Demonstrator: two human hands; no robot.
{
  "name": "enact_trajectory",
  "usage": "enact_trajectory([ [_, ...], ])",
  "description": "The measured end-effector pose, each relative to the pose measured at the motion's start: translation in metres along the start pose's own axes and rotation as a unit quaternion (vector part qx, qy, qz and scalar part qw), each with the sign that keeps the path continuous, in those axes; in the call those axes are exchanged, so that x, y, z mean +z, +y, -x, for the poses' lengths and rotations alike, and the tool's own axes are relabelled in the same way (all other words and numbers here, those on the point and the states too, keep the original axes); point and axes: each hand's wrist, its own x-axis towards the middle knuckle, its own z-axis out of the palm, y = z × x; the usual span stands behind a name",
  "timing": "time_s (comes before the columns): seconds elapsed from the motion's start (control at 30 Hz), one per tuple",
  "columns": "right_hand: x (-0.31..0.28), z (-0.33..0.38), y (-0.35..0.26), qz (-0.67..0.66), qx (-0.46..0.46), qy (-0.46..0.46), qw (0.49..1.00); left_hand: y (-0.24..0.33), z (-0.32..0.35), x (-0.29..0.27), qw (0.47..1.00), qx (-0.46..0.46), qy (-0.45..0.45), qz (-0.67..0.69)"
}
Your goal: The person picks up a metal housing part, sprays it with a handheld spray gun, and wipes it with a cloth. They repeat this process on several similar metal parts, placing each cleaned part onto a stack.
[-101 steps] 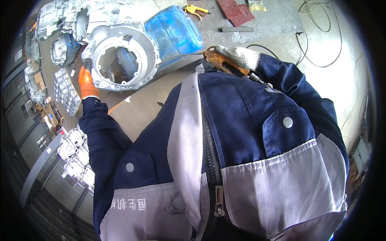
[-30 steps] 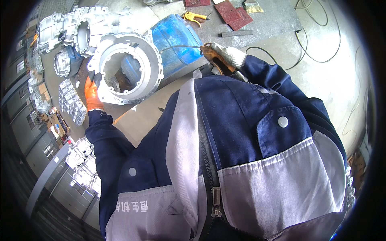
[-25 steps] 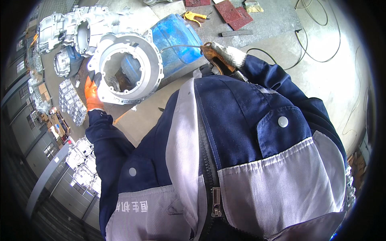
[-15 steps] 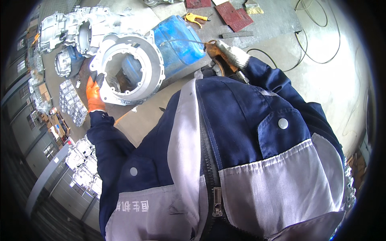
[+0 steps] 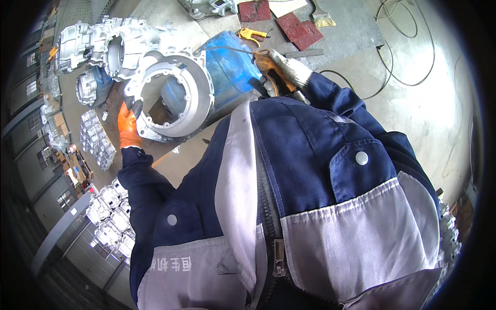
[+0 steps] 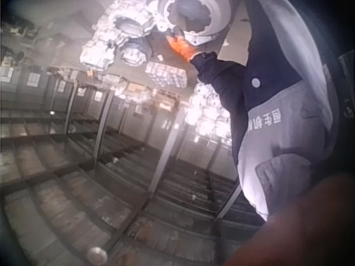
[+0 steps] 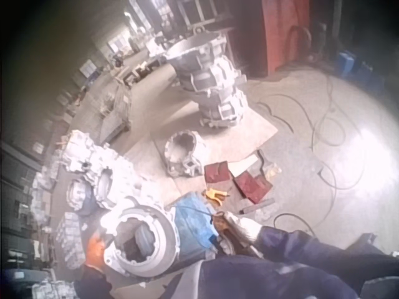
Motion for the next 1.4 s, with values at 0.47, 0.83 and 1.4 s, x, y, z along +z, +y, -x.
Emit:
enact_trajectory([
  [0.47, 0.009, -0.009, -0.004, -0.032, -0.007, -0.023, 0.999, -0.001, 0.001, 0.004, 0.997, 0.074, -0.029, -0.022],
  [0.83, -0.001, 0.040, -0.087, 0.350, -0.079, -0.070, 0.931, -0.004, 0.007, 0.011, 0.977, 0.006, 0.173, 0.124],
  [1.4, -0.014, 0.064, -0.090, 0.011, -0.099, 0.043, 0.994, -0.110, 0.018, -0.017, 0.937, 0.186, 0.035, -0.294],
])
